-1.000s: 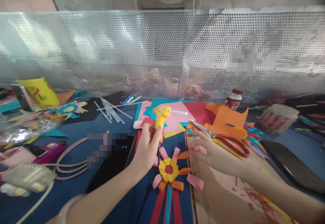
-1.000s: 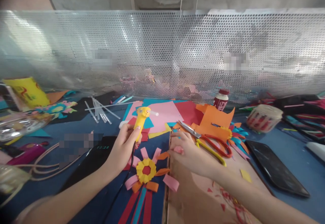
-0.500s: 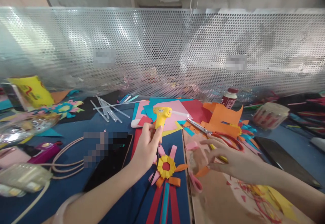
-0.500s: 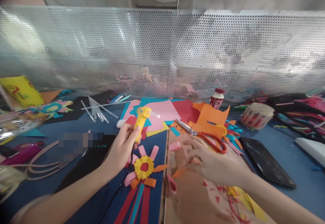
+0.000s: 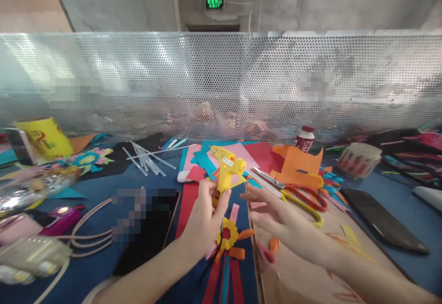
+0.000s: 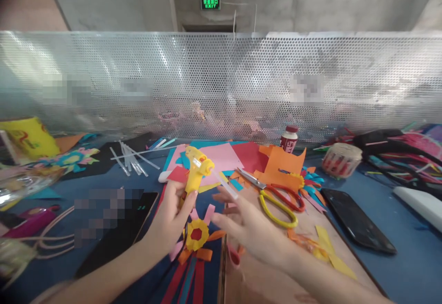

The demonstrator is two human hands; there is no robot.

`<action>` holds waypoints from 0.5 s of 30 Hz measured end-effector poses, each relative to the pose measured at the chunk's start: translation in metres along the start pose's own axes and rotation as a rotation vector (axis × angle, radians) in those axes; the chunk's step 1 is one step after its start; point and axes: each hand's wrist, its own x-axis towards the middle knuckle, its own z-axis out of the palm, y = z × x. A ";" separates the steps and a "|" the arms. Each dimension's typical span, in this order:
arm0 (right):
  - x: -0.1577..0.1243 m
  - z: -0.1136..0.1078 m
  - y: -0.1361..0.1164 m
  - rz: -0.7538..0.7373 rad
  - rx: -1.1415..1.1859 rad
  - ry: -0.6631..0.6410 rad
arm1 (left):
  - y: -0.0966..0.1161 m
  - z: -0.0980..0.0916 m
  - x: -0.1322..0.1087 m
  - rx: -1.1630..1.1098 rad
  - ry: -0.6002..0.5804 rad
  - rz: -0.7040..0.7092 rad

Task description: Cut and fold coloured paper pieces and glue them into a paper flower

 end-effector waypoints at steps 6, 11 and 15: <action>0.025 0.045 -0.031 0.045 0.586 0.281 | 0.016 -0.003 -0.010 -0.012 -0.325 0.121; 0.005 0.019 -0.043 0.140 0.712 0.362 | 0.006 -0.032 0.026 0.302 -0.279 0.150; -0.027 -0.005 -0.051 0.323 0.576 0.331 | -0.016 -0.046 0.039 0.444 -0.441 0.119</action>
